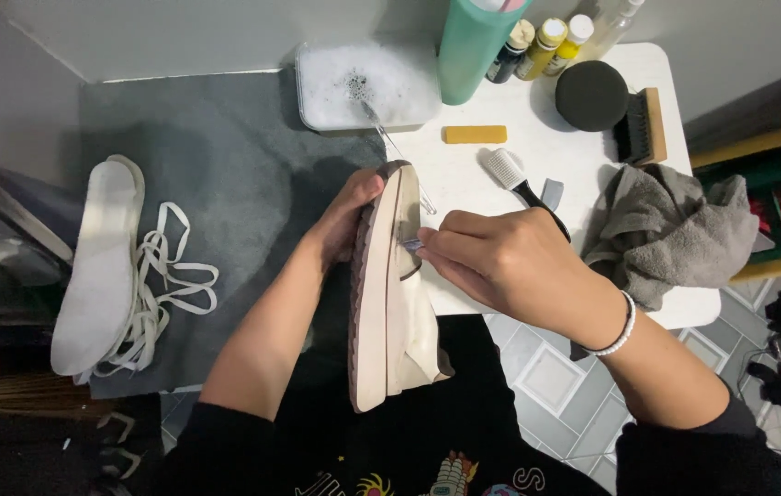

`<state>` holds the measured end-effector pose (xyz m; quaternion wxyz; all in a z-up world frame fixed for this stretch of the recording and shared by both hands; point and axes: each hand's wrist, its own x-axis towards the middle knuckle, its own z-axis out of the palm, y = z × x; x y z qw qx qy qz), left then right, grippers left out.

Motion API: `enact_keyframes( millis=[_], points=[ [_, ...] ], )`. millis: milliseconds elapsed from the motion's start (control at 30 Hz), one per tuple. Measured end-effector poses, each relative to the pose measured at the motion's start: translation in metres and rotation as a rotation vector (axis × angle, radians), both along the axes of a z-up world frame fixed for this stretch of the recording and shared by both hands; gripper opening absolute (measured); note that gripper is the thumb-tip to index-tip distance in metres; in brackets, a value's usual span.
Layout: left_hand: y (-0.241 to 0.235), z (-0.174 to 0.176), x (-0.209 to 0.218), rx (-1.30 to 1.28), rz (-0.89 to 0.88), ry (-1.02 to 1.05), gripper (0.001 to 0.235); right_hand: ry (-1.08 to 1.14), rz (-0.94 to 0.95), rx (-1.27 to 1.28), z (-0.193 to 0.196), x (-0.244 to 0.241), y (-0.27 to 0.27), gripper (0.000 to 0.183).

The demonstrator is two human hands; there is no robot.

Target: The person uses a small metal tool to scrape and clean the side and sole of a white sneaker. They then wipe the shoe with a cloth and continue scraping the sole area.

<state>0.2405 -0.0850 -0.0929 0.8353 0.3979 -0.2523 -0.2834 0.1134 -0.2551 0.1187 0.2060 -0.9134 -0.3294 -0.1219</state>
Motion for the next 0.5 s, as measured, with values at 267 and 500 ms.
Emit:
enact_keyframes(
  millis=[267,500],
  points=[
    [0.006,-0.033,0.004,0.067,-0.011,0.059,0.048,0.007,0.016,0.017,-0.01,-0.006,0.005,0.017],
    [0.005,0.037,-0.01,-0.038,-0.076,0.08,0.041,0.076,-0.096,0.148,-0.004,-0.005,-0.006,0.006]
  ],
)
